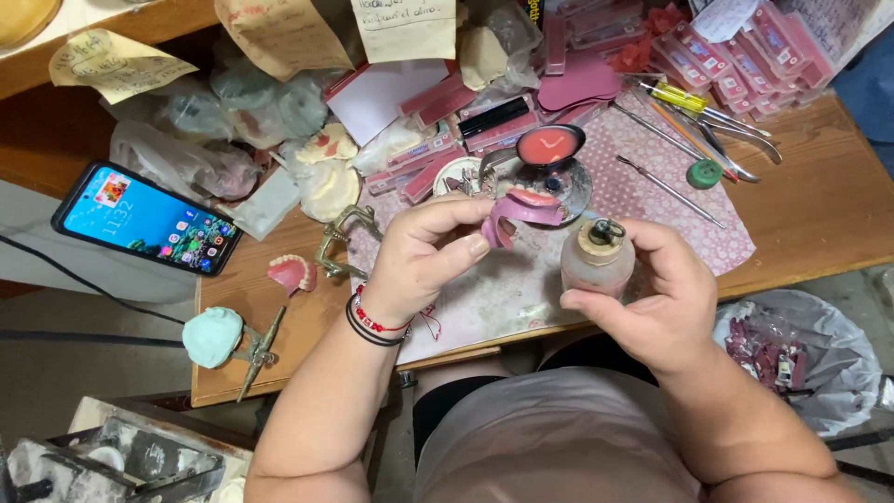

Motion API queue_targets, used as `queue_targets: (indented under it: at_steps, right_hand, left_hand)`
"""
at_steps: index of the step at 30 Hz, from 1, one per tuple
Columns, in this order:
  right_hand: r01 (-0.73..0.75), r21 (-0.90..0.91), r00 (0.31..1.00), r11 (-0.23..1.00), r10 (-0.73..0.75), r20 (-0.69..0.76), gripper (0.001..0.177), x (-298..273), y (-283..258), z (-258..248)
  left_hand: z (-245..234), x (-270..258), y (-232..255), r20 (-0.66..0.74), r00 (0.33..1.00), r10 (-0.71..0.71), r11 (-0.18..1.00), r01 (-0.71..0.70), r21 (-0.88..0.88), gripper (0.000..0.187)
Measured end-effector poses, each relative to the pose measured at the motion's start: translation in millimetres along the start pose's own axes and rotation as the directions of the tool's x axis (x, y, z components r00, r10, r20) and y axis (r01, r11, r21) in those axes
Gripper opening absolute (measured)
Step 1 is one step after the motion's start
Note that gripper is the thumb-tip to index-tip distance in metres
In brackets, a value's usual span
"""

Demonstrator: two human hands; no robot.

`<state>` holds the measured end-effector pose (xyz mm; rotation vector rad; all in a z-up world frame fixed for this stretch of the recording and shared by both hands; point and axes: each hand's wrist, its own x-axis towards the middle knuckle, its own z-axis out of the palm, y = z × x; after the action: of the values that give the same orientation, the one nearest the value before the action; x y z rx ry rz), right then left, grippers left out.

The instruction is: Applying and shaping pink wax onto a dental framework on a stone model to create a denture base.

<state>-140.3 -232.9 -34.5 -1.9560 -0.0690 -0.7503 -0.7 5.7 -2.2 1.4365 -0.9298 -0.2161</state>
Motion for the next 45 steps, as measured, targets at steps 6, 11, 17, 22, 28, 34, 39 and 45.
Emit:
queue_targets:
  at_steps: [6, 11, 17, 22, 28, 34, 39, 45]
  right_hand:
    - [-0.021, 0.056, 0.999, 0.998, 0.019, 0.036, 0.073, -1.6, -6.3, 0.8]
    - [-0.086, 0.1, 0.996, 0.991, 0.083, 0.039, 0.067, -4.4, -1.6, 0.0]
    - [-0.063, 0.117, 0.996, 0.991, 0.056, 0.064, 0.067, -3.1, -9.3, -0.6]
    - [-0.095, 0.107, 0.994, 0.99, 0.089, 0.059, 0.062, -4.8, -4.8, -1.2]
    - [-0.076, 0.058, 0.995, 0.995, 0.073, 0.062, 0.061, -2.6, -15.7, -3.1]
    - [-0.111, 0.088, 0.992, 0.99, 0.106, 0.062, 0.06, -4.6, -9.1, -3.4]
    - [-0.139, 0.139, 0.99, 0.98, 0.135, 0.035, 0.059, -6.9, -6.8, -5.4]
    - [-0.069, 0.08, 0.997, 0.994, 0.066, 0.034, 0.065, -1.1, -16.7, -3.9]
  left_hand:
    - [0.1, -1.9, -6.1, -0.007, 1.0, -0.01, 1.0, 0.009, -0.023, 0.032]
    - [-0.2, -3.3, -9.7, -0.011, 0.999, -0.033, 0.999, 0.032, -0.04, 0.034]
    - [0.5, -1.4, -11.2, -0.001, 0.999, -0.035, 0.999, 0.035, -0.033, 0.034]
    - [0.4, -1.1, -9.7, 0.004, 0.999, -0.035, 0.998, 0.035, -0.057, 0.034]
    - [2.6, -0.1, -7.4, 0.01, 0.999, -0.041, 0.998, 0.041, -0.053, 0.035]
    - [0.6, -3.0, -13.5, 0.012, 0.999, -0.03, 0.997, 0.031, -0.066, 0.035]
    - [2.6, -0.9, -6.8, 0.018, 0.999, -0.032, 0.998, 0.033, -0.053, 0.035]
    - [2.0, -1.8, -10.2, 0.018, 1.0, -0.021, 0.999, 0.021, -0.039, 0.034]
